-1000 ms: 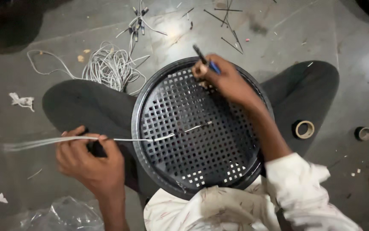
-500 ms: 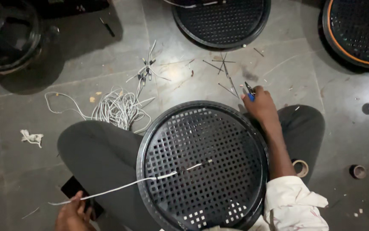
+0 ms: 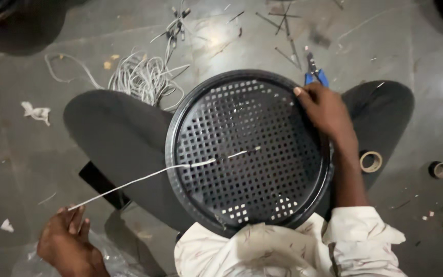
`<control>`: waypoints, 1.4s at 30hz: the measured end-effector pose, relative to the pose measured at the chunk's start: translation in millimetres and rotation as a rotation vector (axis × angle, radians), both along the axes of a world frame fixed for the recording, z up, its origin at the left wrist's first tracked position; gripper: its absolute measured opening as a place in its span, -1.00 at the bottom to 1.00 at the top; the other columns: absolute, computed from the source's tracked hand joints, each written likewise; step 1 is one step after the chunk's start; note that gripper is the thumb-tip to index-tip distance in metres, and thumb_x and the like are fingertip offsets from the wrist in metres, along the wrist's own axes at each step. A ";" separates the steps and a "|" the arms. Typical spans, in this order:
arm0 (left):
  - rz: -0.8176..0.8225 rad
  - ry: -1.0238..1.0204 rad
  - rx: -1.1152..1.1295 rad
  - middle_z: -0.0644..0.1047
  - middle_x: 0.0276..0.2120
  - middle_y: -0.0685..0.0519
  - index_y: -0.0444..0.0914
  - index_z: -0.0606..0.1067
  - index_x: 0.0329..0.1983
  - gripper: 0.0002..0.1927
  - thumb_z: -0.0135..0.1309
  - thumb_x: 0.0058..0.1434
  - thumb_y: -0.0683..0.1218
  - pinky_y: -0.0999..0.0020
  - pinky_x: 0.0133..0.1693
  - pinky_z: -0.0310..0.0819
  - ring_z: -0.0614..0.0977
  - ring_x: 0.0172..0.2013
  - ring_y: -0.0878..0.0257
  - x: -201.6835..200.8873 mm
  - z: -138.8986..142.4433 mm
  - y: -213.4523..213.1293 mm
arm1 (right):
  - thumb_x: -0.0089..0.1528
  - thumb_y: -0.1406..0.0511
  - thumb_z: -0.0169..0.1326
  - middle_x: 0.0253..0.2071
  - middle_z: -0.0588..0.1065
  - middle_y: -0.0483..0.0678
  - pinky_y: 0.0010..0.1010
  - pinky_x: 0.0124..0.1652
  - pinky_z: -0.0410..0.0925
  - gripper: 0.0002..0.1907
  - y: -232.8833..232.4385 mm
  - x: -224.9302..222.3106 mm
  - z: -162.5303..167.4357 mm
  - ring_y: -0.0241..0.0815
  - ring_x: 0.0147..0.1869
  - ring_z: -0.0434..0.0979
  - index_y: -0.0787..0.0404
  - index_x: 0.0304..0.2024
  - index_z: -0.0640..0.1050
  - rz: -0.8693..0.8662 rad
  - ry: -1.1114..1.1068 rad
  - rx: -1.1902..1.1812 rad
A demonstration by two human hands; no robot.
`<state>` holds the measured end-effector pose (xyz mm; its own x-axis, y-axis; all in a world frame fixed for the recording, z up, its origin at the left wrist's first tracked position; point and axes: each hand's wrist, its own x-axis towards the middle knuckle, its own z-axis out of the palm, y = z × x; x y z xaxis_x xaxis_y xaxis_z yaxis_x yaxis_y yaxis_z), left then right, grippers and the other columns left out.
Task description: The person sits on the floor and assembles an LED light fixture by threading a white wire through a perforated black plastic tray. They use pliers to cut the wire and tape to secure connections, then place the finished unit on a stack of similar trays.
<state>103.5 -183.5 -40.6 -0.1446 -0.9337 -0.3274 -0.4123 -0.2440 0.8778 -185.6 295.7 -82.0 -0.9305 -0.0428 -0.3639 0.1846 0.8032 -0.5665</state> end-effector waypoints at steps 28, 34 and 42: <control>-0.968 1.050 1.221 0.35 0.35 -0.23 -0.35 0.05 0.54 -0.22 -0.42 0.42 0.25 0.16 0.15 0.42 0.49 0.24 -0.02 -176.0 45.9 189.6 | 0.30 0.38 0.24 -0.09 0.54 -0.09 -0.43 -0.18 0.40 -0.83 -6.5 140.5 157.5 -0.25 -0.11 0.50 0.07 -0.08 0.58 0.382 1.419 0.088; -0.960 1.041 1.174 0.33 0.38 -0.27 -0.39 0.04 0.58 -0.17 -0.30 0.31 0.14 0.17 0.21 0.37 0.47 0.25 -0.03 -143.3 33.2 171.8 | 0.26 0.36 0.21 -0.10 0.51 -0.19 -0.49 -0.11 0.43 -0.70 -49.1 187.7 134.5 -0.34 0.01 0.53 -0.14 -0.01 0.64 0.741 1.188 0.030; -0.948 1.211 1.103 0.30 0.42 -0.33 -0.44 0.03 0.63 -0.06 -0.14 0.17 0.00 0.18 0.29 0.30 0.45 0.27 -0.04 -214.9 31.2 108.8 | 0.03 0.22 0.29 0.06 0.49 -0.11 -0.27 0.14 0.21 -0.61 -11.7 201.7 68.3 -0.22 0.09 0.53 -0.16 -0.11 0.50 0.560 0.978 -0.083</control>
<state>-111.4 -74.7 -9.4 -0.9939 0.1088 0.0162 -0.0939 -0.9164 0.3891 16.2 284.0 -13.7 -0.6564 -0.5331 0.5339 -0.7413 0.5870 -0.3253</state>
